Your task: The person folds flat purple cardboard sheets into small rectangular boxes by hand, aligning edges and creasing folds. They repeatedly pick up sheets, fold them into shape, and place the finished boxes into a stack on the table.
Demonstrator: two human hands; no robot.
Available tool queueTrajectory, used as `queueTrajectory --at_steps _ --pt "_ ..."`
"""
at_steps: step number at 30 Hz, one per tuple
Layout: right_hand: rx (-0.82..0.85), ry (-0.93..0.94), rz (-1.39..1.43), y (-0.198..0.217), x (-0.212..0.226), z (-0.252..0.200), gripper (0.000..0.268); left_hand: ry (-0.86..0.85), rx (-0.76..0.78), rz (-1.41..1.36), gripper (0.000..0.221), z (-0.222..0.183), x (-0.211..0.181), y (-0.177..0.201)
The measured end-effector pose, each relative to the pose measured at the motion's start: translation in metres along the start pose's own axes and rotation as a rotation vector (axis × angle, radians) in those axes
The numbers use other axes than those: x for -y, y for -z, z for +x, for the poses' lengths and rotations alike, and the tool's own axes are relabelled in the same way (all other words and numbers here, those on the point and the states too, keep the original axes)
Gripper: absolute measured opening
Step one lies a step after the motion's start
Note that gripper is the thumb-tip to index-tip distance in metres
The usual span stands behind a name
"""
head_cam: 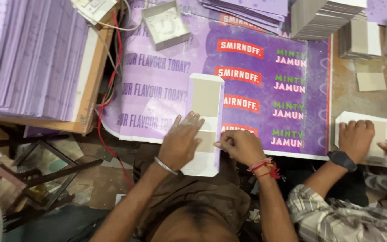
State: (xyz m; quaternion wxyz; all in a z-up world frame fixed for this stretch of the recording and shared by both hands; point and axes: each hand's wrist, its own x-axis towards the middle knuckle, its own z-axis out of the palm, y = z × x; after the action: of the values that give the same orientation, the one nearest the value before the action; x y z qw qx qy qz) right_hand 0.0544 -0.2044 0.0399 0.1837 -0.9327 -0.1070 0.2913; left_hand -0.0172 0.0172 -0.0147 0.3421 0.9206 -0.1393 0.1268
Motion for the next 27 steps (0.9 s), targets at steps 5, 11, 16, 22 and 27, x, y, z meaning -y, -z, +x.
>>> queueTrajectory --at_steps 5,11,16,22,27 --pt "-0.382 0.177 0.115 0.007 -0.014 0.028 0.028 0.094 -0.064 -0.129 0.064 0.041 0.015 0.010" --pt "-0.550 0.317 0.089 0.032 -0.009 0.077 0.046 0.101 0.048 0.078 0.107 0.109 0.036 0.028" --pt "-0.531 0.317 0.022 0.033 -0.007 0.094 0.050 0.118 0.240 0.194 0.125 0.129 0.038 0.037" --pt "-0.521 0.270 0.026 0.033 -0.012 0.095 0.054 0.101 0.246 0.222 0.131 0.138 0.037 0.037" --pt "-0.527 0.290 0.027 0.034 -0.009 0.096 0.055 0.128 0.296 0.257 0.133 0.142 0.040 0.036"
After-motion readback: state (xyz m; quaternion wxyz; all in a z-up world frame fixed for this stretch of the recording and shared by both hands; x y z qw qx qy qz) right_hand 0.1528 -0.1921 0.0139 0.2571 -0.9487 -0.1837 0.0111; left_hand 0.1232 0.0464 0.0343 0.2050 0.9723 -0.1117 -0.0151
